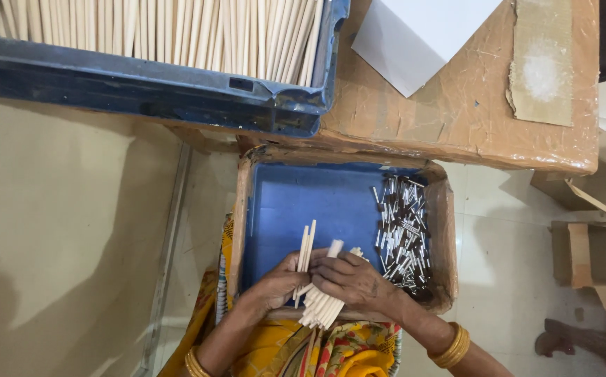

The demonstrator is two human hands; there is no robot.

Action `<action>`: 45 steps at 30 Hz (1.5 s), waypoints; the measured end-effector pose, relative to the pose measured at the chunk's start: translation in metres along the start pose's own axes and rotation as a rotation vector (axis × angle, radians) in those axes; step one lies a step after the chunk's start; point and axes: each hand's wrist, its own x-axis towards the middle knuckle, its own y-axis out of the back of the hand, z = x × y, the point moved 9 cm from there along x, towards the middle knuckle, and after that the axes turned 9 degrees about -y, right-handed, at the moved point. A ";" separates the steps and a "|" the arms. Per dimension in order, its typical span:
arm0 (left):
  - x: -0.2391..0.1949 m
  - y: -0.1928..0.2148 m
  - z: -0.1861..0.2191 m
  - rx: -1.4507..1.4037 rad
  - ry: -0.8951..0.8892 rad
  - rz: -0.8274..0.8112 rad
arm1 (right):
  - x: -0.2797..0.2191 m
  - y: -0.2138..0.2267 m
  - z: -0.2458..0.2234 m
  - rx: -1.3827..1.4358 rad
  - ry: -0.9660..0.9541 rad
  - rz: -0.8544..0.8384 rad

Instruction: Assembling paintbrushes by attaching metal ferrules with bristles onto wooden handles.

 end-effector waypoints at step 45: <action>0.024 -0.070 0.037 -0.102 -0.491 0.103 | -0.024 0.012 0.041 0.938 -0.632 0.671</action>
